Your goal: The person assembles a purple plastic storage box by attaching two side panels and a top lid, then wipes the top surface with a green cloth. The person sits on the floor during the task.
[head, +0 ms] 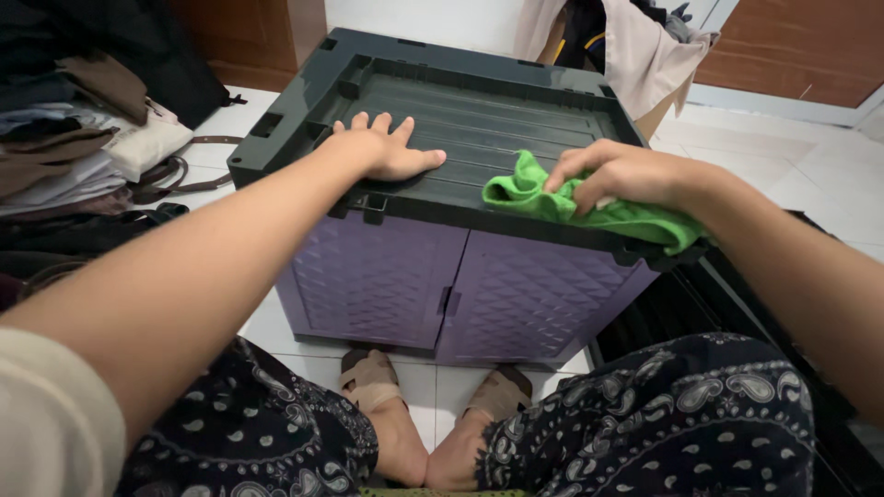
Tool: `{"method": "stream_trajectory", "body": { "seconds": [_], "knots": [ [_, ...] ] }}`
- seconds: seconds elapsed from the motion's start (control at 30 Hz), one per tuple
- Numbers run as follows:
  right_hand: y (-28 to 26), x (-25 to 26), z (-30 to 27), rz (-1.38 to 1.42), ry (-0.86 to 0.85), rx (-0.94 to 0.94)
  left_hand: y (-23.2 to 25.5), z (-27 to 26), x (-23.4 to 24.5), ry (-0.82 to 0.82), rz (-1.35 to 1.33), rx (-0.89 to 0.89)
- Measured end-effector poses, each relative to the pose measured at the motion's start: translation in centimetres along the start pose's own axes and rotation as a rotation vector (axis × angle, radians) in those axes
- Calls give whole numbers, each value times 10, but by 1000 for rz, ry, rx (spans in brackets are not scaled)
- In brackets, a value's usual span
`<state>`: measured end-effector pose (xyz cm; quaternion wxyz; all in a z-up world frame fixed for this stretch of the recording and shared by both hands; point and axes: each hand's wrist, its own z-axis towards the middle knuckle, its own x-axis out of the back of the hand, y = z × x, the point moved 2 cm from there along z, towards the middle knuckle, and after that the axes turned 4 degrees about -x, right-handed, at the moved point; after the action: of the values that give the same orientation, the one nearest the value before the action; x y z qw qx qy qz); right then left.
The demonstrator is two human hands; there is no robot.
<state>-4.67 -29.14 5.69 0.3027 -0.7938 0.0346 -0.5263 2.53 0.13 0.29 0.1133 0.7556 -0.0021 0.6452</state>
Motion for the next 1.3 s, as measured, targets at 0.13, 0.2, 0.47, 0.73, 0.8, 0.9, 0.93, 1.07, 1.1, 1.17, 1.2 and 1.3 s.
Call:
{"method": "stream_trajectory", "body": {
  "seconds": [0.13, 0.2, 0.47, 0.73, 0.8, 0.9, 0.93, 1.07, 1.1, 1.17, 1.2, 1.3],
  "knots": [
    [-27, -13, 31, -150, 46, 110, 3, 7, 26, -87, 99, -58],
    [-56, -31, 57, -128, 52, 238, 0, 12, 35, -120, 93, -89],
    [-122, -68, 106, -76, 99, 460, -45, 24, 56, -143, -44, -187],
    [-68, -37, 51, -112, 68, 236, -96, 35, 27, 115, -245, -407],
    [-74, -39, 53, -137, 53, 239, -106, 44, 24, 159, -381, -436],
    [-97, -49, 72, -147, 38, 308, -106, 63, 20, 202, -541, -512],
    [-108, -56, 84, -145, 28, 348, -103, 70, 18, 218, -535, -528],
    [-149, -80, 131, -33, 19, 474, -111, 74, 20, 263, -616, -555],
    [-149, -81, 138, -5, 6, 475, -111, 74, 20, 250, -592, -533],
    [-144, -79, 149, -57, 103, 481, -107, 74, 20, 220, -547, -498],
    [-138, -75, 151, -138, 212, 485, -108, 74, 18, 205, -625, -458],
    [-126, -60, 158, -312, 354, 282, -116, 80, 11, 237, -826, -426]
  ]
}}
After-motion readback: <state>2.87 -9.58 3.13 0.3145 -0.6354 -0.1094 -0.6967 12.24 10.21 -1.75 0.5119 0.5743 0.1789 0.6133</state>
